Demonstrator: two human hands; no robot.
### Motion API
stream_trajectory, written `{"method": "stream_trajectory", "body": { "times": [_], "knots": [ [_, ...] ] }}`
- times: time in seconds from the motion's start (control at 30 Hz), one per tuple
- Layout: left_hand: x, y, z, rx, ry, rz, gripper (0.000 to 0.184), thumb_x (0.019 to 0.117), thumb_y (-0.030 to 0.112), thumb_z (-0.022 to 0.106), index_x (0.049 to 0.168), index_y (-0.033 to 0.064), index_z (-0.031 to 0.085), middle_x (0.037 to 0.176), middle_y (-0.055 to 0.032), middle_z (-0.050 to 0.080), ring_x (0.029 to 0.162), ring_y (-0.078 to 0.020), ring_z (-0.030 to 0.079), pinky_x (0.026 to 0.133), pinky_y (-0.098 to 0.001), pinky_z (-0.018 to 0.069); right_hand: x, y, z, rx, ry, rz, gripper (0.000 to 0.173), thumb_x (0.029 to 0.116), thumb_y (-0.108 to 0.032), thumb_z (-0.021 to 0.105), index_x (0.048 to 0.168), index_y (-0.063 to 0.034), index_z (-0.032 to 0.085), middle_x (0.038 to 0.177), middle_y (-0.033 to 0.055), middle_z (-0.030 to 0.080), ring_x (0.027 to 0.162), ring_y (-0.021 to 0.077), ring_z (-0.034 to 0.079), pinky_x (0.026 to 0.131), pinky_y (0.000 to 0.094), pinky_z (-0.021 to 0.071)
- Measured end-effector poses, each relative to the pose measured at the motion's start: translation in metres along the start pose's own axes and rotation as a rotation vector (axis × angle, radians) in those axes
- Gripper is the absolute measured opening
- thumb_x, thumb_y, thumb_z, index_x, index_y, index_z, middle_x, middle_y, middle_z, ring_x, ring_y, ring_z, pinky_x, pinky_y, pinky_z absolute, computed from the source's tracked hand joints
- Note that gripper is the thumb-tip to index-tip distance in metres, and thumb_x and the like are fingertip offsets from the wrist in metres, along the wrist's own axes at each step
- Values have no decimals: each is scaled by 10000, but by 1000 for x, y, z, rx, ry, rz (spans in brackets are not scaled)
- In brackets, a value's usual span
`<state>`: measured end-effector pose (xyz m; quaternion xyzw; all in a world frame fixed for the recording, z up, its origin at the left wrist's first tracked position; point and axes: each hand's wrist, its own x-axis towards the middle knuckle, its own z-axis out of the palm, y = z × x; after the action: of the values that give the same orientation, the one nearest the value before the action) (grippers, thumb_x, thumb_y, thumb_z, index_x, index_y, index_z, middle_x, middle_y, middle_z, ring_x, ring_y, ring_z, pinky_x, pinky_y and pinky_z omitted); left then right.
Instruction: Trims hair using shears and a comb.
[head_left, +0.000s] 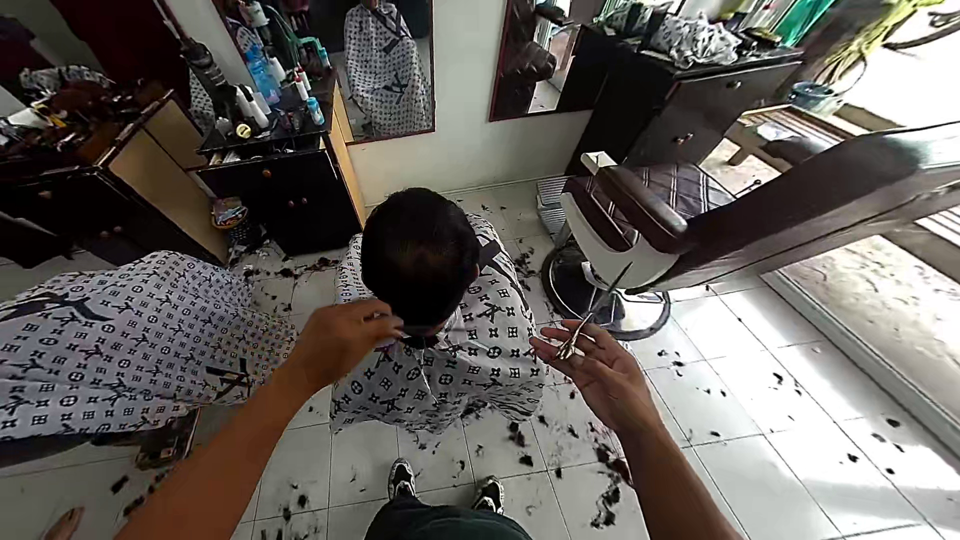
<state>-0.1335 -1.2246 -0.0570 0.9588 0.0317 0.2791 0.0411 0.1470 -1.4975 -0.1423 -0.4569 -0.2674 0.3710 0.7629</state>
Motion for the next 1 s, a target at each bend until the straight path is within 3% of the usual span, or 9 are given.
{"method": "stream_trajectory", "body": {
  "times": [0.1,0.2,0.37,0.47,0.53,0.6,0.77,0.9,1.0],
  "knots": [
    [27,-9,-16,-89,255,-232,265,1027,203,610,1041,-18,756,1018,-156,706,917,-210,689,829,-347,569,14,-23,26,-328,13,-4,309,843,114,656,1108,-15,565,933,18,750,820,164,762,795,355,659],
    [29,-16,-9,-2,145,-150,258,1030,229,603,1025,31,768,995,-132,702,863,-239,696,737,-405,574,36,-45,46,-807,-30,-71,261,853,-6,755,1078,27,627,924,35,711,749,65,701,720,254,609],
    [-9,-12,6,-9,-95,50,298,1030,302,564,1014,118,798,961,-89,724,776,-230,717,621,-404,578,70,-74,62,-1482,-146,-413,198,870,28,734,1065,-3,718,898,190,721,768,388,699,680,637,531],
    [-21,-9,-16,-260,-8,-180,275,1025,244,587,1064,57,785,946,-53,750,766,-107,700,710,-290,591,79,-86,69,-1726,-213,-600,207,874,90,681,1042,-22,728,914,191,716,784,420,701,660,623,534],
    [-21,-14,-34,-298,138,-347,262,1023,195,591,1115,21,764,931,-74,748,727,-85,676,689,-268,580,81,-92,72,-1829,-238,-633,215,862,108,690,1033,-19,722,908,192,708,800,424,697,677,601,544],
    [-19,-22,-48,-286,239,-423,254,1016,191,623,1161,27,752,1035,-73,737,839,-47,663,765,-212,549,84,-94,76,-1877,-264,-640,214,854,120,685,1028,-1,718,892,207,699,802,432,686,714,591,541],
    [-11,-28,-52,-368,271,-363,290,920,151,748,1185,35,731,1133,-55,692,1030,-30,642,894,-161,517,87,-80,106,-1905,-331,-663,155,926,103,598,1011,19,696,872,212,687,797,410,690,766,554,548],
    [-4,-28,-35,-388,118,-207,296,860,180,799,1131,70,757,1097,-40,710,1026,-75,669,928,-245,551,76,-71,140,-1882,-362,-652,115,919,85,624,1003,37,687,882,204,690,802,389,697,743,527,557],
    [-2,-27,-26,-364,46,-152,291,826,217,801,1090,95,782,1068,-26,738,1019,-133,675,929,-407,505,58,-83,163,-1843,-352,-556,101,934,62,645,1020,108,672,908,247,681,849,413,691,775,531,539]
  ]
}}
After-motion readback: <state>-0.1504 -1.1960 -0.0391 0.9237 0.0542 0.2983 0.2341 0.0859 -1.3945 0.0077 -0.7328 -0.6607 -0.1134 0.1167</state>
